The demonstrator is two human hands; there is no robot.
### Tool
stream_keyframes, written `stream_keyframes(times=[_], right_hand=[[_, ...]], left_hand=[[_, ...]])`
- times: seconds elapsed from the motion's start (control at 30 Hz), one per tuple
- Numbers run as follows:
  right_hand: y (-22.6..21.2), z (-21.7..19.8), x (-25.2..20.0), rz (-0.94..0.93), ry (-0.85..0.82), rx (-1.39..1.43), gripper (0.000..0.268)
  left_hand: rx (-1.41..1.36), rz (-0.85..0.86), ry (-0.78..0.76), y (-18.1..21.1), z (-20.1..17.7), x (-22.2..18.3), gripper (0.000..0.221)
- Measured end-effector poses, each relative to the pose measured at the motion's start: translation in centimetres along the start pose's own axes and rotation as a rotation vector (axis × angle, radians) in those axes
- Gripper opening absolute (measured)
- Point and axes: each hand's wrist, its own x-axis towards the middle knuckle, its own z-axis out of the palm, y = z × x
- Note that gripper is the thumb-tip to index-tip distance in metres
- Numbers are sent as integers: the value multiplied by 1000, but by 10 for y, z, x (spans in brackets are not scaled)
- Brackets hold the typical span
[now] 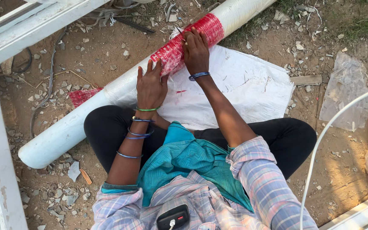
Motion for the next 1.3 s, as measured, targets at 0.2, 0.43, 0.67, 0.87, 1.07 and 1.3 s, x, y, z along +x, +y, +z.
stream_keyframes(times=[0.2, 0.43, 0.67, 0.87, 1.07, 1.3], right_hand=[[8, 36, 19, 141, 148, 121, 20], [24, 88, 68, 442, 88, 253, 32], [30, 138, 130, 567, 129, 756, 28], [56, 96, 88, 229, 63, 563, 27], [59, 49, 52, 369, -17, 722, 16], [100, -5, -78, 50, -29, 77, 34]], left_hand=[[-146, 29, 133, -8, -6, 6, 26], [-256, 151, 127, 33, -33, -20, 37], [-492, 245, 79, 87, -72, -56, 36], [-949, -504, 304, 1, -91, -83, 39], [-767, -369, 575, -40, -229, -151, 56], [-29, -756, 729, -82, -295, -359, 66]])
